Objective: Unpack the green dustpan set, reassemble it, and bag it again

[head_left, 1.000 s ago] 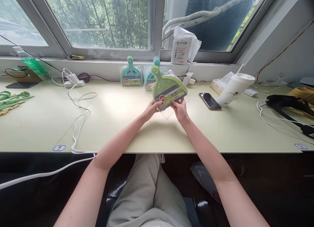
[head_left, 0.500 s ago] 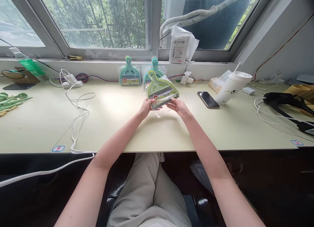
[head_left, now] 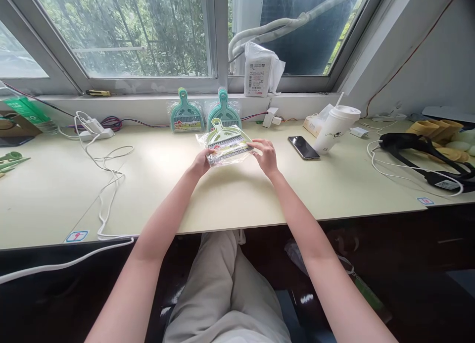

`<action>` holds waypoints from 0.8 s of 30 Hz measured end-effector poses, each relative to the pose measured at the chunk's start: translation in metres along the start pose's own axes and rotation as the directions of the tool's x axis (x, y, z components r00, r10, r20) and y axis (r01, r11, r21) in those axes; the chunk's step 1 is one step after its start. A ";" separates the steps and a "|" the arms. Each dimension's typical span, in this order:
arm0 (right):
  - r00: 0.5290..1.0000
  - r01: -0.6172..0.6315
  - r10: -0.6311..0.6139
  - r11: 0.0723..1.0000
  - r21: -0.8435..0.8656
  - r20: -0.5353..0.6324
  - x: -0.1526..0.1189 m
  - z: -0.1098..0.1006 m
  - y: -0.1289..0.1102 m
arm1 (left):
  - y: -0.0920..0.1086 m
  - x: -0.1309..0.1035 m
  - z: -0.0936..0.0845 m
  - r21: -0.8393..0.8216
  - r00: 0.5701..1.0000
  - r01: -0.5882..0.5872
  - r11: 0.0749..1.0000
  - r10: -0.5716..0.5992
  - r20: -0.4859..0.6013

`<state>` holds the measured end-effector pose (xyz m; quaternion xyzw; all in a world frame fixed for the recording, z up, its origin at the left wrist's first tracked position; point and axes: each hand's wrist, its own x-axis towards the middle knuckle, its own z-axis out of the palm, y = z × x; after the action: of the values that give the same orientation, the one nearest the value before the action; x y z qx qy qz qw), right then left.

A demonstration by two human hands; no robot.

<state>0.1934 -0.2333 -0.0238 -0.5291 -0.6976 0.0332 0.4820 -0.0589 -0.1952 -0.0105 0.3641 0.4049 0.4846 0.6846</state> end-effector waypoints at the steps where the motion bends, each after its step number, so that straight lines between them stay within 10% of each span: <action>1: 1.000 0.006 -0.006 1.000 0.027 0.003 0.001 0.000 0.002 | 0.000 -0.001 0.001 -0.005 1.000 0.002 1.000 -0.002 0.006; 24: 0.970 -0.206 0.236 0.924 0.323 -0.056 -0.001 0.019 0.019 | -0.002 -0.008 -0.003 0.297 0.912 -0.053 0.954 -0.075 0.404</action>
<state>0.1930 -0.2167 -0.0454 -0.5217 -0.5956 0.1733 0.5858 -0.0628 -0.2030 -0.0117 0.5554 0.3233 0.3261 0.6933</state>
